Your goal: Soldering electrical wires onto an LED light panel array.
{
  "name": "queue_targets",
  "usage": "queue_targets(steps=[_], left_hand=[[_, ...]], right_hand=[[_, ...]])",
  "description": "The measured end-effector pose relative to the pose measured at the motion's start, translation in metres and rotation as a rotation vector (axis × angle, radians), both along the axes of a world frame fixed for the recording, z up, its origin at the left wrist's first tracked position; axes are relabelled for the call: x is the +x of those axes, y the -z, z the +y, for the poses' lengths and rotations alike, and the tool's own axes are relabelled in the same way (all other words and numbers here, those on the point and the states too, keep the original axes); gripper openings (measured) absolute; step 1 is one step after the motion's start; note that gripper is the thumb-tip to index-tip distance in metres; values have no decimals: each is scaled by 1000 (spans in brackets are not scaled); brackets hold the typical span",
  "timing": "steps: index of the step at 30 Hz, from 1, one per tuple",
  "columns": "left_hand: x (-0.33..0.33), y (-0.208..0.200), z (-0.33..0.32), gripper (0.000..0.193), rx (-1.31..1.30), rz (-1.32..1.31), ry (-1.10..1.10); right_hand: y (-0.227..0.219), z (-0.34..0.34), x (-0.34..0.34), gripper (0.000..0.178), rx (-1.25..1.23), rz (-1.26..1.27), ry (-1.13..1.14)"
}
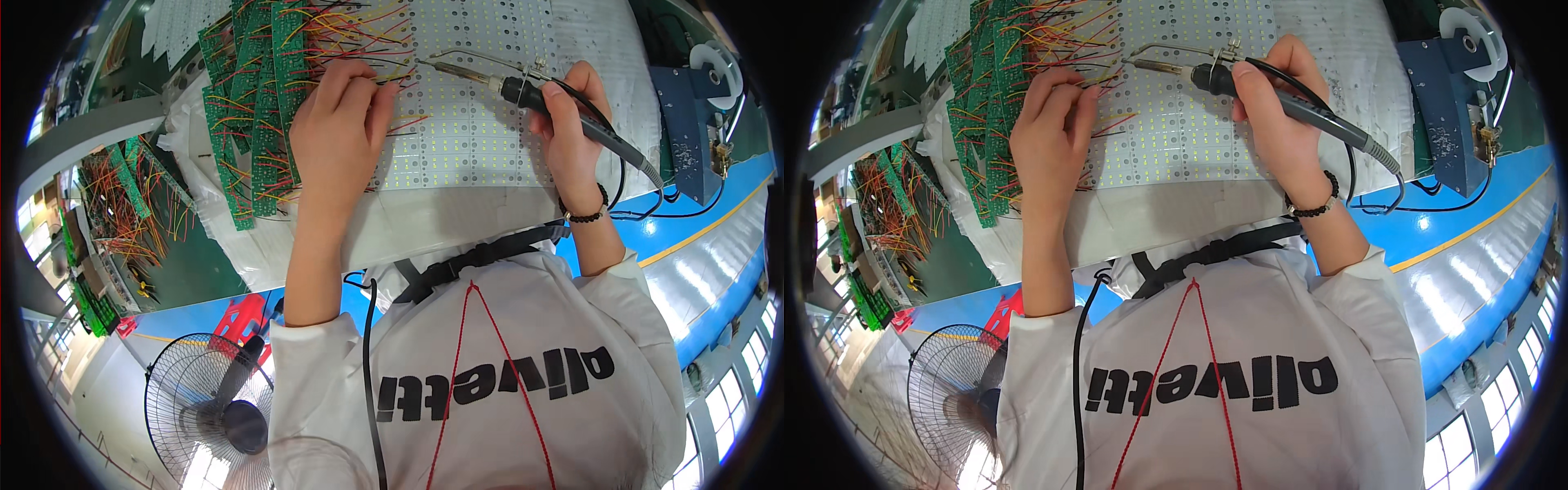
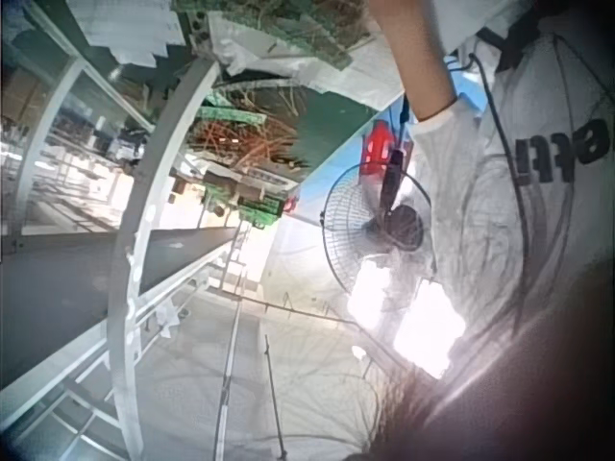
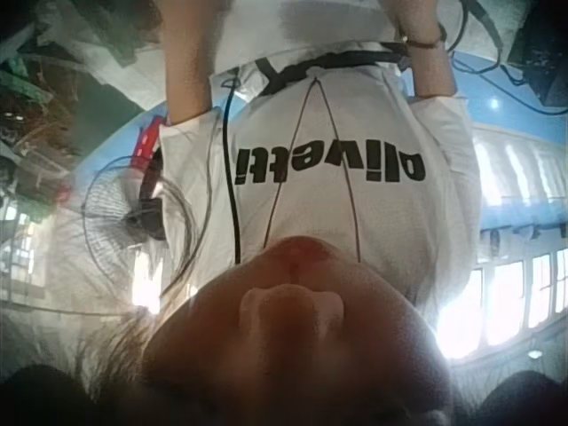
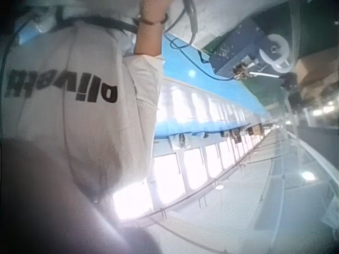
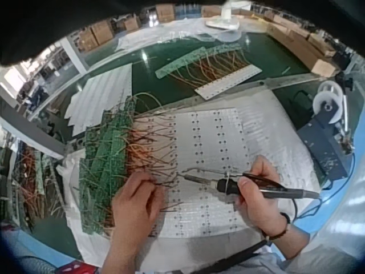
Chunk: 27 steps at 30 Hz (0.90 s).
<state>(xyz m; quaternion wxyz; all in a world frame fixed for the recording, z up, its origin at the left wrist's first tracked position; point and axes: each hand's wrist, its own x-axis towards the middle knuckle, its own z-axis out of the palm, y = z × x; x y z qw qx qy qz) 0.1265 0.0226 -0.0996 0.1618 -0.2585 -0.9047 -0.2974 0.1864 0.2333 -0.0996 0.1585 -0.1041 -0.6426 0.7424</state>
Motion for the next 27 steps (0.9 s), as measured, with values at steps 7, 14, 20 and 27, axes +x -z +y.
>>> queue_targets(steps=[7, 14, 20, 27], left_hand=[[-1, 4, 0, 18, -66, 46, 4], [-1, 5, -2, 18, -60, 32, 15], [0, 4, -2, 18, -64, 40, 9], [-1, 4, -2, 18, -75, 41, 20]], right_hand=[[-3, 0, 1, 24, 65, -41, -8], [-1, 0, 2, 24, 85, -34, -28], [-2, -1, 1, 24, 107, -35, -31], [1, -2, 0, 21, 178, 2, -30]])
